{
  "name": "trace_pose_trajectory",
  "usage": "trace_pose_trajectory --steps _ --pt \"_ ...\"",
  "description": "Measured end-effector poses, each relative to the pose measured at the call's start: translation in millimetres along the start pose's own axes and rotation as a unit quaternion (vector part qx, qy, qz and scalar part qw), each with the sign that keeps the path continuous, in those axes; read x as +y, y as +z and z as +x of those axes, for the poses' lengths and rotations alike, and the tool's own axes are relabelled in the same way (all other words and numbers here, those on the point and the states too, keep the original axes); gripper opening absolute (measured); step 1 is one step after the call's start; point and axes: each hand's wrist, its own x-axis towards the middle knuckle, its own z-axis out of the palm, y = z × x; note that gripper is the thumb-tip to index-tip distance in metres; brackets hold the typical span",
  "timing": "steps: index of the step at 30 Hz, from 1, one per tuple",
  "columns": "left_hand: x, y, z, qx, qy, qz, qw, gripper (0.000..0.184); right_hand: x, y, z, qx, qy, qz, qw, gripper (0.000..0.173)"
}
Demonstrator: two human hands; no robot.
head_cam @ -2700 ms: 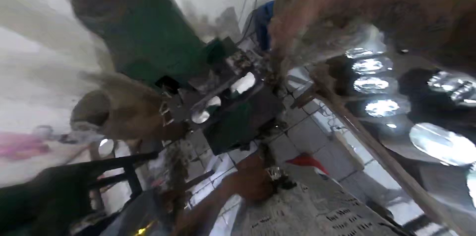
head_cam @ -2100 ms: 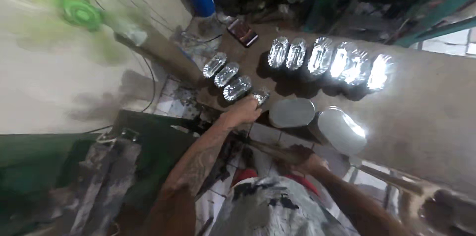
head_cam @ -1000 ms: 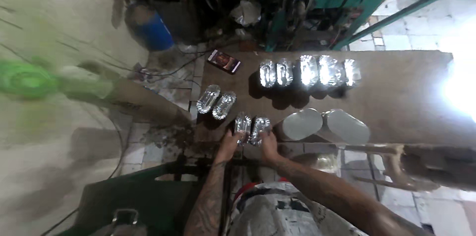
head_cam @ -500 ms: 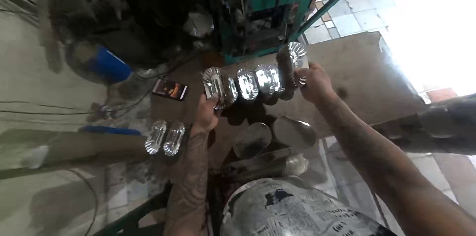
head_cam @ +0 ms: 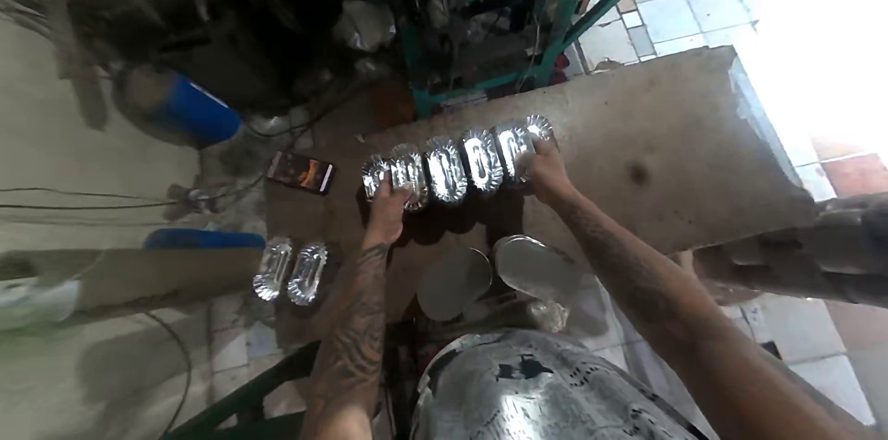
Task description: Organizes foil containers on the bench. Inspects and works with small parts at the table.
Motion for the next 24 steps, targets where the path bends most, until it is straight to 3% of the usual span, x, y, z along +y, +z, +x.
trace_pose_trajectory --steps 4,7,9,11,13,14,15,17,18,19,21,24 --pt "-6.4 9.0 3.1 0.02 0.011 0.001 1.0 0.057 0.3 3.7 7.0 -0.008 0.019 -0.119 0.993 0.042" --pt "2.4 12.9 -8.5 0.046 0.0 -0.005 0.999 0.064 -10.9 -12.5 -2.5 -0.008 -0.001 -0.242 0.97 0.044" --pt "28.1 -10.6 -35.9 0.072 0.033 0.012 0.997 0.062 -26.6 -22.0 -25.3 -0.005 -0.043 -0.327 0.944 0.056" --pt "59.1 -68.0 -65.8 0.116 0.085 0.098 0.985 0.058 -57.3 -14.6 -65.3 0.038 -0.106 -0.346 0.931 0.066" --pt "66.9 -159.6 -81.0 0.189 0.098 0.209 0.955 0.06 -84.3 36.2 -113.2 0.041 -0.171 -0.263 0.948 0.065" --pt "57.2 -208.4 -81.5 0.21 0.08 0.25 0.942 0.069 -85.4 75.0 -137.6 0.0 -0.206 -0.202 0.957 0.058" --pt "42.0 -252.3 -80.5 0.21 0.042 0.278 0.936 0.081 -81.5 120.1 -161.6 -0.084 -0.197 -0.142 0.966 0.053" --pt "1.8 -310.1 -81.5 0.158 -0.053 0.291 0.942 0.097 -55.0 215.0 -189.6 -0.262 -0.067 -0.074 0.96 0.073" --pt "-14.6 -321.9 -80.5 0.118 -0.084 0.289 0.946 0.093 -35.3 265.5 -192.1 -0.283 0.008 -0.055 0.957 0.083" --pt "-27.9 -320.0 -80.6 0.083 -0.1 0.27 0.954 0.081 -11.1 312.5 -188.4 -0.245 0.068 -0.038 0.966 0.085" --pt "-51.2 -299.4 -89.7 0.069 -0.103 0.19 0.974 0.042 29.6 373.8 -173.3 -0.16 0.158 -0.035 0.974 0.087" --pt "-75.3 -276.3 -116.7 0.109 -0.072 0.108 0.985 0.026 41.8 389.7 -175.0 -0.115 0.149 -0.049 0.981 0.076"
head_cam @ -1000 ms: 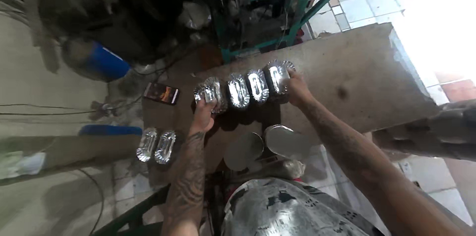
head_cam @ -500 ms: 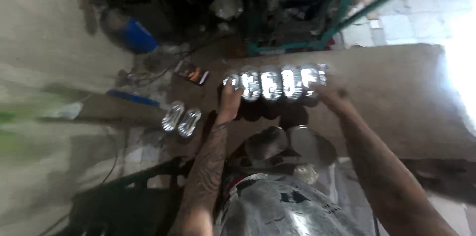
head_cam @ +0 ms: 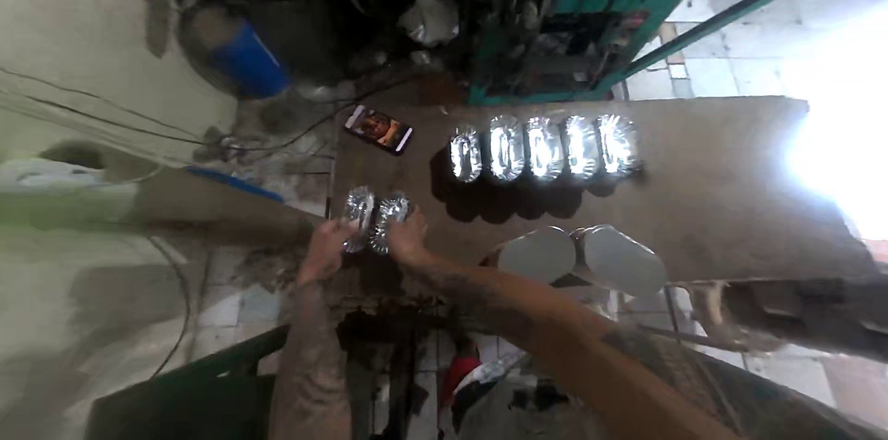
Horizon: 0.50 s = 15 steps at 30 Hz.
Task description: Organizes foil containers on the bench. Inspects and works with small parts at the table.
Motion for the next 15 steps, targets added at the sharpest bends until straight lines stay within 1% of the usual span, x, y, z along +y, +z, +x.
trace_pose_trajectory --steps 1,2,4,5,6,7,8,9,10,12,13,15 --pt "4.0 10.4 -14.2 0.022 0.014 -0.05 0.998 0.021 -7.7 -10.8 -10.5 -0.009 -0.032 -0.01 0.999 0.071" --pt "17.9 24.1 -28.9 0.042 0.033 -0.106 0.993 0.015 -19.5 -26.3 -20.2 -0.018 -0.081 -0.017 0.996 0.066" --pt "58.9 56.8 -51.3 0.053 0.08 -0.208 0.973 0.012 -47.2 -68.8 -30.6 -0.038 -0.197 -0.008 0.98 0.061" --pt "81.5 75.2 -55.8 0.043 0.099 -0.245 0.964 0.013 -61.1 -93.7 -27.3 -0.033 -0.258 0.004 0.966 0.058" --pt "101.2 95.1 -55.1 0.025 0.114 -0.275 0.954 0.016 -76.1 -123.4 -24.6 -0.03 -0.3 0.011 0.953 0.058" --pt "118.1 116.3 -48.1 0.008 0.126 -0.299 0.946 0.014 -91.2 -156.9 -21.6 -0.035 -0.319 0.022 0.947 0.058" --pt "130.9 137.0 -34.5 -0.006 0.134 -0.32 0.938 0.012 -106.9 -190.4 -18.2 -0.031 -0.32 0.035 0.946 0.058" --pt "138.6 154.8 -18.7 -0.022 0.123 -0.33 0.936 0.012 -120.4 -221.8 -14.9 -0.01 -0.304 0.056 0.951 0.055" --pt "141.4 169.8 -4.1 -0.034 0.097 -0.324 0.94 0.015 -129.1 -252.0 -10.6 0.012 -0.28 0.065 0.958 0.052" --pt "138.7 192.4 19.4 -0.052 0.055 -0.293 0.953 0.022 -134.7 -300.3 16.9 0.046 -0.264 0.073 0.961 0.049" --pt "136.2 199.5 28.3 -0.061 0.051 -0.282 0.956 0.026 -134.7 -315.8 25.5 0.049 -0.255 0.067 0.963 0.05" --pt "133.1 208.4 40.8 -0.061 0.055 -0.251 0.965 0.025 -130.7 -328.3 36.7 0.043 -0.245 0.067 0.966 0.05"
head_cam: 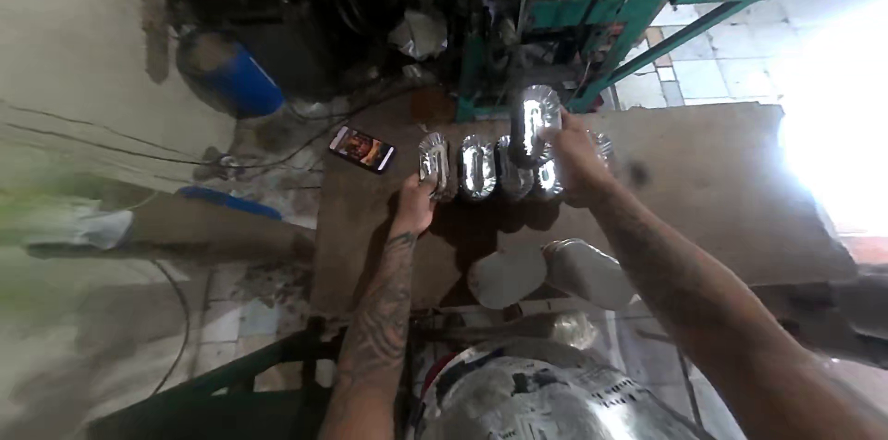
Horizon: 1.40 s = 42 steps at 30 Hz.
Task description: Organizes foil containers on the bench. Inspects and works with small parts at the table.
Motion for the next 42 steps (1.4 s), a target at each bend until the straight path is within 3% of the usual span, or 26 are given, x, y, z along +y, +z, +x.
trace_pose_trajectory --steps 4,13,16,19,21,24,26,28,30,33,36,40,42 --pt "-15.6 0.5 7.3 0.025 0.019 0.09 0.995 0.03 24.1 1.7 6.4 0.002 0.018 -0.028 0.999 0.053" --pt "-14.8 21.3 9.5 0.09 -0.003 0.18 0.98 0.034 34.9 5.3 9.9 -0.001 -0.013 -0.284 0.959 0.047" --pt "-8.5 14.0 4.3 0.081 -0.004 0.177 0.981 0.048 22.9 1.9 -1.7 0.042 -0.026 -0.351 0.935 0.066" --pt "9.4 -8.9 -24.9 0.075 0.049 0.168 0.982 0.065 2.9 -20.2 -45.6 0.089 -0.097 -0.317 0.939 0.076" --pt "14.7 -32.4 -60.9 0.082 0.088 0.172 0.978 0.055 -1.8 -44.7 -118.1 0.107 -0.152 -0.275 0.943 0.072" --pt "13.4 -60.8 -122.5 0.09 0.062 0.201 0.973 0.056 27.7 -88.6 -208.6 0.058 -0.231 -0.39 0.889 0.059" --pt "11.5 -55.4 -153.5 0.073 0.05 0.272 0.958 0.05 57.6 -97.5 -220.2 -0.059 -0.228 -0.515 0.824 0.059" --pt "15.4 -34.4 -174.5 0.006 0.047 0.328 0.943 0.048 87.0 -94.8 -211.3 -0.159 -0.209 -0.58 0.771 0.06" --pt "12.8 -14.5 -191.9 -0.061 0.038 0.351 0.934 0.048 110.3 -99.3 -204.4 -0.176 -0.25 -0.547 0.779 0.039" --pt "1.4 22.2 -205.3 -0.154 0.057 0.313 0.935 0.034 104.2 -109.3 -198.3 -0.198 -0.227 -0.442 0.845 0.039" --pt "-12.2 66.7 -196.2 -0.22 0.07 0.421 0.877 0.037 95.6 -118.2 -191.6 -0.228 -0.172 -0.377 0.881 0.043" --pt "-33.5 106.6 -153.8 -0.298 0.02 0.617 0.728 0.057 93.7 -125.9 -187.0 -0.258 -0.153 -0.366 0.881 0.042" --pt "-26.9 102.8 -134.8 -0.363 -0.004 0.603 0.71 0.049 95.4 -126.5 -184.5 -0.263 -0.162 -0.353 0.883 0.04"
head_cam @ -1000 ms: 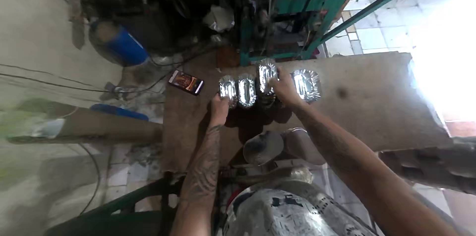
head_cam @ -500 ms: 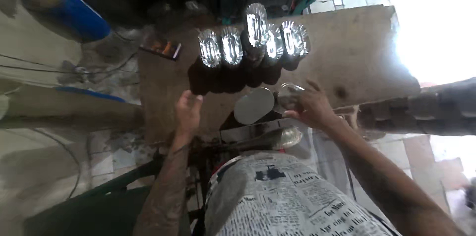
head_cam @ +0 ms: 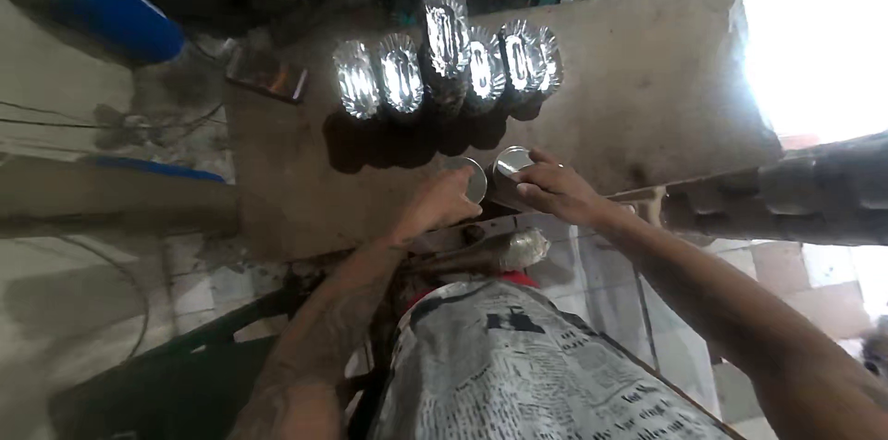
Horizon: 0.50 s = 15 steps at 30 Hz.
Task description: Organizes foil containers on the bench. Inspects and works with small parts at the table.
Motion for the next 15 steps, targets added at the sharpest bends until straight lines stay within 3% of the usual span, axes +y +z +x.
trace_pose_trajectory --steps 2,5,8,12,15 --pt "-10.3 -20.8 3.1 -0.092 0.06 -0.077 0.991 0.032 2.2 0.8 0.5 0.004 -0.007 0.01 1.0 0.039" --pt "-20.9 -34.7 7.3 -0.165 0.086 -0.182 0.966 0.022 5.9 4.2 -0.3 0.033 -0.027 0.006 0.999 0.035" --pt "-21.9 -36.5 8.0 -0.175 0.071 -0.212 0.959 0.019 5.8 11.9 -0.5 0.063 -0.042 -0.025 0.997 0.026" --pt "-18.4 -33.1 5.5 -0.173 0.052 -0.208 0.961 0.016 -1.8 19.6 -4.3 0.047 -0.026 -0.084 0.995 0.037" --pt "-15.5 -31.6 3.2 -0.146 0.061 -0.184 0.97 0.015 3.7 25.4 -2.6 0.066 -0.032 -0.101 0.992 0.034"
